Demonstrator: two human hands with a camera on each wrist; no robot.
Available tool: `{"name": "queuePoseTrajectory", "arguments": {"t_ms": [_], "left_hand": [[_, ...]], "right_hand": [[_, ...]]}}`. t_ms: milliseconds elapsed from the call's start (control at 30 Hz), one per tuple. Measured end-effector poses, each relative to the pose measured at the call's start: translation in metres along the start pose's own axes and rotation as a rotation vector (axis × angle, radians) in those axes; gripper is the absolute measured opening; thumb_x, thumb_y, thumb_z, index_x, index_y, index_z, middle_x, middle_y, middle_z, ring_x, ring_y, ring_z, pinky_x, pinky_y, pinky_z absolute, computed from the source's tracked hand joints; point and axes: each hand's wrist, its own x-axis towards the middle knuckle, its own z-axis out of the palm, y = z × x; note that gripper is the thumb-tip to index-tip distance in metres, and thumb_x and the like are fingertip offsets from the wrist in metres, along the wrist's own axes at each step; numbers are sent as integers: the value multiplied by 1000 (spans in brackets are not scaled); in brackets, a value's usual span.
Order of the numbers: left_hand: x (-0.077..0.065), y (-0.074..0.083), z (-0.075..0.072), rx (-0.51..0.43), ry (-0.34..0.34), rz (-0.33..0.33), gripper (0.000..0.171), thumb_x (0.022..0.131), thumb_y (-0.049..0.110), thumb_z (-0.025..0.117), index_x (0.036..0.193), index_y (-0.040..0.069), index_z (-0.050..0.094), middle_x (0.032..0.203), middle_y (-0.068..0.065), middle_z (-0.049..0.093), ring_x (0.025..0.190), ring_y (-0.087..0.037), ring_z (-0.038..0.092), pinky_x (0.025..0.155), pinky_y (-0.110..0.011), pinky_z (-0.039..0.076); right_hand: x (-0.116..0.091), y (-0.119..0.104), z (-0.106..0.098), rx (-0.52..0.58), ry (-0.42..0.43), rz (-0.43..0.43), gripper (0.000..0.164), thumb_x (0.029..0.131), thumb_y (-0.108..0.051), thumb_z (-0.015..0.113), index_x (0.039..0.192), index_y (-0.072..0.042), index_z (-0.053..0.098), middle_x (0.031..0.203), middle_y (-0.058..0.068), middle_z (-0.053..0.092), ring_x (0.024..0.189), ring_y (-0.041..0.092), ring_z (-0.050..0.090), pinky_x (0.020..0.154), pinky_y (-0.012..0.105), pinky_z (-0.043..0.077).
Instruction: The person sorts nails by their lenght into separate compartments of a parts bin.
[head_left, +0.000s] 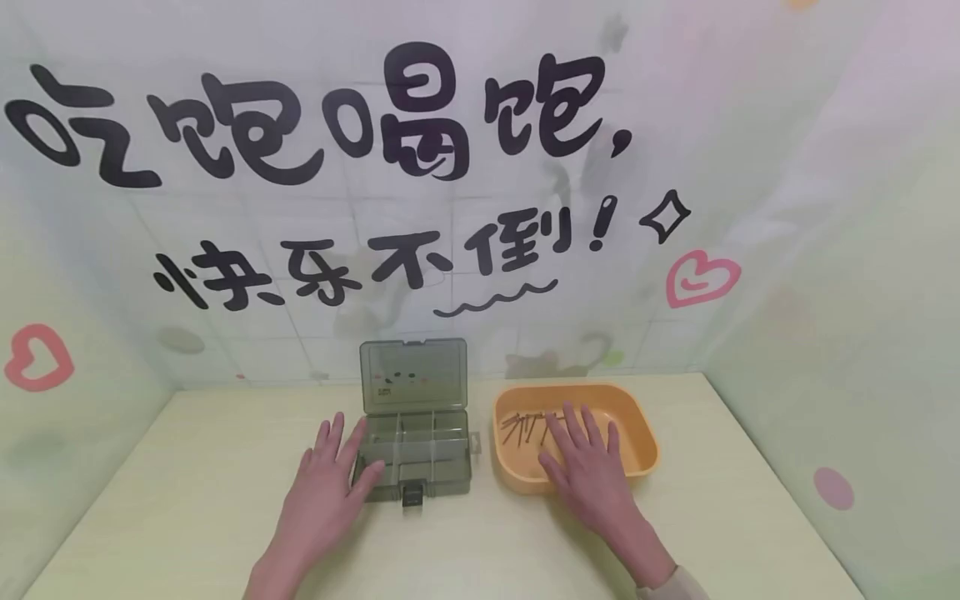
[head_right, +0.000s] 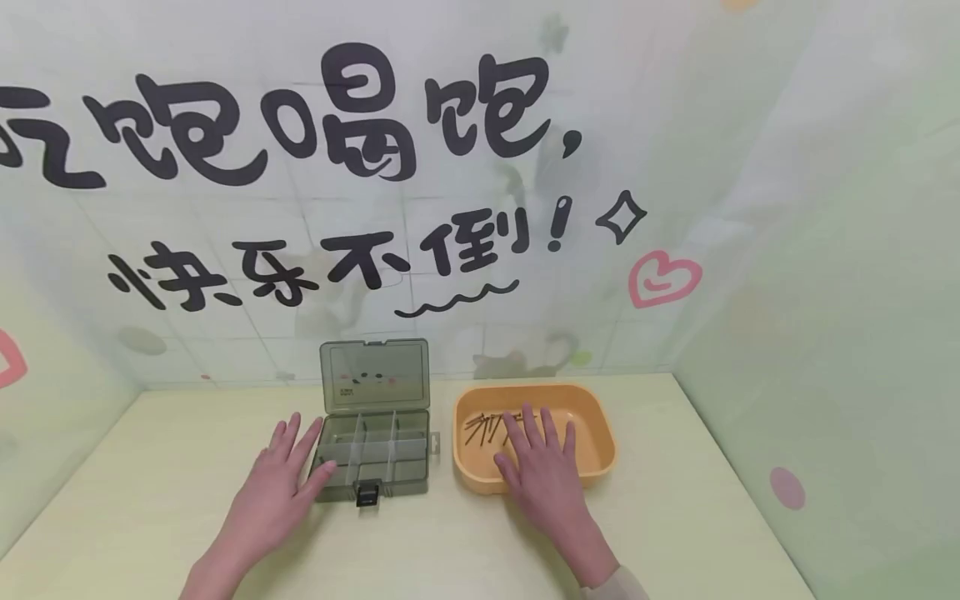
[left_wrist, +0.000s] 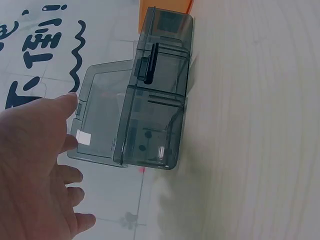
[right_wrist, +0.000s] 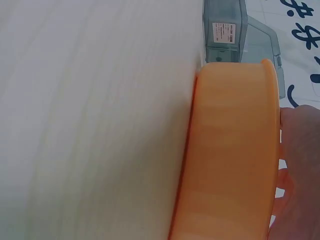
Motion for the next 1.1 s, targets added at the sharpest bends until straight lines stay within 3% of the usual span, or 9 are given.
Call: {"name": "queuePoseTrajectory", "arguments": {"t_ms": [100,167,233,467,667,800,900,967,1100], "left_hand": [[-1,-5,-1,-48,-17,-28,72,106,44,57,160,4,32,164,-32,17,149,-53,16,90,-65,52],[-1,-7,0,-75,-31,-43,74,104,43,59,161,5,31,164,-32,18,148,-54,18,75,-61,57],[-1,-8,1,-102,-47,-53,76,104,44,61,161,5,30,164,-33,17,146,-56,22,72,-60,57],[-3,-12,4,-189,-75,-70,78,103,44,61,161,3,28,160,-34,26,141,-57,31,98,-74,42],[-4,-16,8,-232,-68,-61,75,102,35,66,159,1,32,153,-35,39,134,-57,43,102,-71,41],[-4,-21,11,-284,-62,-57,74,102,31,67,158,-1,32,154,-33,39,138,-55,39,107,-69,38],[-4,-24,13,-326,-55,-59,73,101,28,68,157,-3,33,155,-32,39,140,-53,36,110,-67,34],[-3,-25,14,-342,-51,-62,72,101,27,68,157,-2,34,155,-31,39,141,-53,36,111,-66,34],[-3,-25,14,-354,-49,-64,71,100,25,70,157,-1,35,154,-30,40,141,-52,36,112,-65,33]], "right_hand": [[1,0,-2,62,-23,-1,56,107,-37,55,154,-8,47,158,21,41,146,46,34,115,72,19],[3,0,-3,103,-40,2,54,107,-34,54,153,-5,48,157,22,42,144,48,37,115,72,21],[5,1,-5,144,-47,2,53,107,-31,55,151,-2,49,155,24,44,142,48,39,114,71,24],[19,13,-12,318,-110,14,45,105,-16,60,146,2,53,146,25,54,133,45,51,111,59,39],[28,26,-13,338,-235,-35,42,103,-14,62,142,0,58,139,19,62,126,40,59,107,55,46],[34,31,-11,377,-262,-50,40,100,-8,65,139,-1,61,134,19,66,104,35,69,97,51,53],[38,34,-10,424,-276,-34,38,99,-6,66,136,-1,64,133,19,66,104,36,68,94,52,54],[40,35,-10,439,-274,-33,35,98,-6,66,133,-1,66,133,20,66,119,40,63,97,55,53],[44,39,-7,448,-274,-31,32,97,-6,67,129,-1,69,129,19,68,117,42,64,94,56,54]]}}
